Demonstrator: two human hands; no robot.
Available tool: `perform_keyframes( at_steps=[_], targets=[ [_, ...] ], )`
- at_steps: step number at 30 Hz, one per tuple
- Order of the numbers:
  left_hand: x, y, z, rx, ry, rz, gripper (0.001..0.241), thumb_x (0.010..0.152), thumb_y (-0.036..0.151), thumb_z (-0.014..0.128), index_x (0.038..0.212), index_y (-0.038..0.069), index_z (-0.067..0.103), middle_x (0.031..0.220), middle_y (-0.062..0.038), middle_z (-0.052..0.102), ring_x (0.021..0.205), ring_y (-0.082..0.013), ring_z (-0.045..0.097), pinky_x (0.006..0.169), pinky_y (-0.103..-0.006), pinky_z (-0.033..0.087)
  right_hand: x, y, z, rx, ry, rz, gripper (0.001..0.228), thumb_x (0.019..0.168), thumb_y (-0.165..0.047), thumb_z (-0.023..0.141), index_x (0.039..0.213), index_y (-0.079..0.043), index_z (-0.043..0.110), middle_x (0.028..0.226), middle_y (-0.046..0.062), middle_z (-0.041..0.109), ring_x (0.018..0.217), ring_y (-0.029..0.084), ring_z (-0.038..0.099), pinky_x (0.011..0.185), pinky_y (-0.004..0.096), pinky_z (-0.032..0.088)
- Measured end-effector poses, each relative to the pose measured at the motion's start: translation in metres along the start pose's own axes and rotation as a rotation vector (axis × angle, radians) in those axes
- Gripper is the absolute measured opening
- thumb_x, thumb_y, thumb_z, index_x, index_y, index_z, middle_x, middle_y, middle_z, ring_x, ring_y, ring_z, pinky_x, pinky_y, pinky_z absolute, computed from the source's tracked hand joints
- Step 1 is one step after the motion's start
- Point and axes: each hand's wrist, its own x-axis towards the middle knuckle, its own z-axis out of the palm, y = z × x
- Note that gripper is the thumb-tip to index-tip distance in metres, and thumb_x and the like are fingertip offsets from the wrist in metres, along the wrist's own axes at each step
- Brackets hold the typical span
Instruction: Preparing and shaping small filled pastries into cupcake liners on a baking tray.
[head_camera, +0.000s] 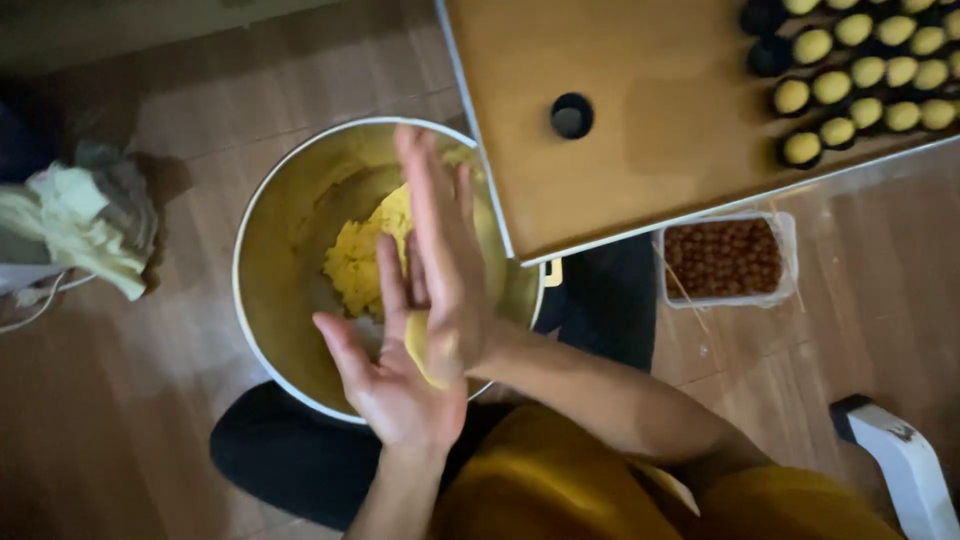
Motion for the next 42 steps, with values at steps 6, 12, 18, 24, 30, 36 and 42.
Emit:
perform_keyframes(
  at_steps=[6, 12, 18, 24, 30, 36, 42],
  targets=[
    [0.013, 0.017, 0.026, 0.861, 0.270, 0.115, 0.099, 0.090, 0.079, 0.036, 0.165, 0.015, 0.028, 0.170, -0.011, 0.034, 0.162, -0.0248, 0.021, 0.126, -0.0456, 0.012, -0.021, 0.002, -0.035, 0.097, 0.020, -0.174, 0.088, 0.106, -0.070, 0.005, 0.130, -0.013, 0.068, 0.153, 0.014, 0.056, 0.151, 0.032, 0.041, 0.130, 0.052, 0.017],
    [0.013, 0.021, 0.032, 0.772, 0.193, 0.153, 0.096, 0.093, 0.076, 0.039, 0.167, 0.017, 0.027, 0.171, -0.010, 0.033, 0.158, -0.0234, 0.030, 0.132, -0.0435, 0.014, -0.032, -0.007, -0.047, 0.136, -0.151, -0.123, 0.076, 0.111, -0.062, 0.016, 0.124, -0.010, 0.070, 0.151, 0.020, 0.057, 0.152, 0.040, 0.045, 0.127, 0.054, 0.029],
    [0.009, 0.021, 0.025, 0.529, 0.117, 0.131, 0.088, 0.100, 0.072, 0.037, 0.169, 0.018, 0.028, 0.173, -0.010, 0.032, 0.151, -0.0238, 0.033, 0.130, -0.0410, 0.022, -0.047, -0.012, -0.046, -0.246, -0.304, -0.279, 0.070, 0.109, -0.057, 0.022, 0.139, -0.014, 0.068, 0.160, 0.022, 0.044, 0.157, 0.043, 0.031, 0.132, 0.062, 0.013],
    [0.008, 0.018, 0.032, 0.490, 0.097, 0.166, 0.086, 0.101, 0.068, 0.042, 0.167, 0.015, 0.028, 0.173, -0.015, 0.030, 0.158, -0.0264, 0.031, 0.130, -0.0417, 0.024, -0.059, -0.013, -0.042, -0.250, -0.353, -0.265, 0.073, 0.108, -0.061, 0.020, 0.150, -0.015, 0.058, 0.166, 0.021, 0.036, 0.161, 0.041, 0.025, 0.132, 0.066, 0.006],
    [0.012, 0.037, 0.028, 0.850, 0.107, 0.088, 0.085, 0.099, 0.064, 0.051, 0.166, 0.014, 0.031, 0.174, -0.016, 0.033, 0.162, -0.0305, 0.031, 0.135, -0.0517, 0.022, -0.060, -0.016, -0.077, -0.062, -0.368, -0.286, 0.064, 0.113, -0.053, 0.036, 0.149, -0.005, 0.056, 0.160, 0.022, 0.045, 0.154, 0.040, 0.044, 0.129, 0.060, 0.027],
    [0.005, 0.060, 0.006, 0.069, 0.265, 0.102, 0.072, 0.104, 0.051, 0.046, 0.154, 0.001, 0.047, 0.156, -0.032, 0.044, 0.145, -0.0475, 0.039, 0.121, -0.0641, 0.024, -0.161, 0.050, -0.198, 0.024, -0.343, -0.137, 0.052, 0.119, -0.037, 0.034, 0.140, 0.001, 0.062, 0.139, 0.022, 0.062, 0.124, 0.037, 0.071, 0.107, 0.048, 0.061],
    [0.010, 0.060, -0.003, 0.081, 0.334, 0.096, 0.068, 0.104, 0.050, 0.048, 0.151, 0.002, 0.052, 0.151, -0.030, 0.050, 0.138, -0.0488, 0.046, 0.117, -0.0648, 0.029, -0.168, 0.134, -0.278, -0.543, 0.272, 0.588, 0.030, 0.101, -0.020, 0.060, 0.124, -0.003, 0.067, 0.108, 0.017, 0.068, 0.098, 0.029, 0.069, 0.085, 0.042, 0.055]
  ],
)
